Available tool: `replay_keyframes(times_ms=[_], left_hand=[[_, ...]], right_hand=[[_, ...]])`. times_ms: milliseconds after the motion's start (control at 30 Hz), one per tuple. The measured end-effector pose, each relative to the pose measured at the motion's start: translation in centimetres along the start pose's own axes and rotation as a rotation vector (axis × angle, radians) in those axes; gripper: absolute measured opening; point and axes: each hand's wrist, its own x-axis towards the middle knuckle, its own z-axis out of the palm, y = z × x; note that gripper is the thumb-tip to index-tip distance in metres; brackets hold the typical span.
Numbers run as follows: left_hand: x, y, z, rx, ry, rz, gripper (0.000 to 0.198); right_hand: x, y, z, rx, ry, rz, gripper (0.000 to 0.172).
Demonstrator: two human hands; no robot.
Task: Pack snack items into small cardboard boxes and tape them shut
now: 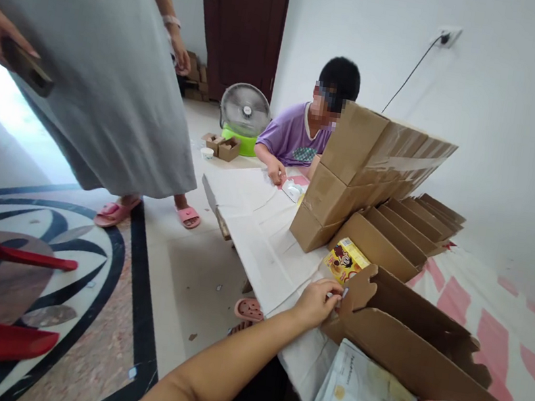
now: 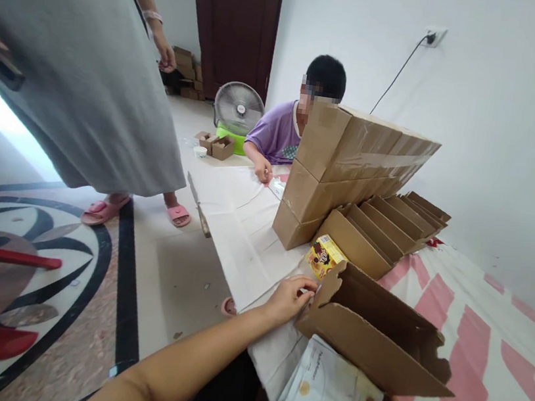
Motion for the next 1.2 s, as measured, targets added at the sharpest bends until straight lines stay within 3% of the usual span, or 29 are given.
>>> replay_keyframes(times_ms=[67,233,433,700,1000,1200], left_hand=[[0.0,0.0,0.1,0.011,0.002,0.025,0.022],[0.1,-0.6,0.3,0.0,-0.029,0.091,0.052],[0.1,-0.9,1.0,-0.01,0.044,0.132,0.035],[-0.9,-1.6,1.5,0.0,0.125,0.131,0.03],[-1.6,-2.2,1.0,0.001,0.097,0.102,0.028],[-2.1,-2.3,0.5,-0.032,0.038,0.057,0.029]], right_hand=[[-0.5,-0.4,0.5,0.019,0.017,-0.016,0.071],[-1.0,-0.8,0.8,0.028,-0.026,-0.035,0.071],[-0.9,-0.8,0.7,0.04,-0.075,-0.005,0.071],[-1.4,-0.6,1.6,0.061,-0.057,-0.153,0.063],[-1.3,0.2,2.0,0.053,-0.046,-0.196,0.063],[-1.1,0.8,2.0,0.036,-0.126,-0.201,0.065]])
